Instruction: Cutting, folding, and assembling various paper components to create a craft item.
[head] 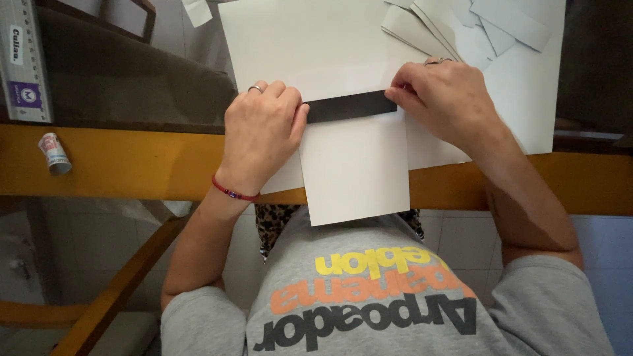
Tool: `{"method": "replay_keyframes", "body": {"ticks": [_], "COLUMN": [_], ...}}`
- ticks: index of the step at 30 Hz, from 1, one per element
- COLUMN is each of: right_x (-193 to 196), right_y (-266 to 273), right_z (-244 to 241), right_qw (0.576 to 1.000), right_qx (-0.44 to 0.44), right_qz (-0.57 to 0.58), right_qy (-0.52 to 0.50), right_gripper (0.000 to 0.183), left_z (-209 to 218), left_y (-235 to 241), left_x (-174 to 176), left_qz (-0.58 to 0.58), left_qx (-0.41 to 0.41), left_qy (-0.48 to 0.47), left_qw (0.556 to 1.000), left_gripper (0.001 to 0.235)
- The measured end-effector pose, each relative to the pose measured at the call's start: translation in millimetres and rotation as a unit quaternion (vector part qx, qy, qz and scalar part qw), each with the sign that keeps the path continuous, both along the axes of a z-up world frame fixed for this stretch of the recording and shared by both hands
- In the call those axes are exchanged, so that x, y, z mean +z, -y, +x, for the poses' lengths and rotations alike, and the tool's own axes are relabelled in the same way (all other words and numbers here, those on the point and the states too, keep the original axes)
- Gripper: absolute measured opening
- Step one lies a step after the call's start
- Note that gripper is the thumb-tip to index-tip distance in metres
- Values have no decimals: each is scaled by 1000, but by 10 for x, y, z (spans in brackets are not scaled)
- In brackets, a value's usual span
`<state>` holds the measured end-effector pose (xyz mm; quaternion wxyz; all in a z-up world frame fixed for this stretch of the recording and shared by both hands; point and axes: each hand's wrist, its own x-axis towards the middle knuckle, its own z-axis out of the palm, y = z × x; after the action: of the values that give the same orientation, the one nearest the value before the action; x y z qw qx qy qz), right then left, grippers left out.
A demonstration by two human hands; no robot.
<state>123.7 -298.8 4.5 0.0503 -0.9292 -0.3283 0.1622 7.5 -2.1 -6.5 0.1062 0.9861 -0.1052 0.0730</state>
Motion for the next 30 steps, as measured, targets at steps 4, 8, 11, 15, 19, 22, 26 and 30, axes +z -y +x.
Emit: {"method": "replay_keyframes", "body": {"ticks": [4,8,11,15,19,22,26,30], "right_x": [40,15,25,2,9,8,-1,-28], "right_y": [-29,-21,-27,-16,-21,-25,-27,-11], "right_z": [-10,-6,-3,0,-4,-8,-6,-8], "right_qw": [1000,1000,1000,1000,1000,1000,1000,1000], "right_qx": [3,-1,-9,-10,-7,-15,-11,-4], "right_qz": [1,5,0,5,5,0,-6,-4], "right_qy": [-6,-4,-11,-15,-11,-18,-12,-1], "right_gripper": [25,25,25,25,26,25,24,24], "left_z": [0,4,7,5,4,1,-2,-4], "left_y": [-4,-3,1,-3,4,13,15,22], "left_x": [-8,-28,-51,-90,-50,-43,-45,-61], "left_qz": [-2,2,6,3,8,14,17,17], "left_qx": [0,1,2,4,3,1,1,3], "left_qy": [-2,2,1,2,-6,-7,-1,4], "left_qw": [1000,1000,1000,1000,1000,1000,1000,1000], "left_gripper": [24,25,25,25,25,24,24,25]}}
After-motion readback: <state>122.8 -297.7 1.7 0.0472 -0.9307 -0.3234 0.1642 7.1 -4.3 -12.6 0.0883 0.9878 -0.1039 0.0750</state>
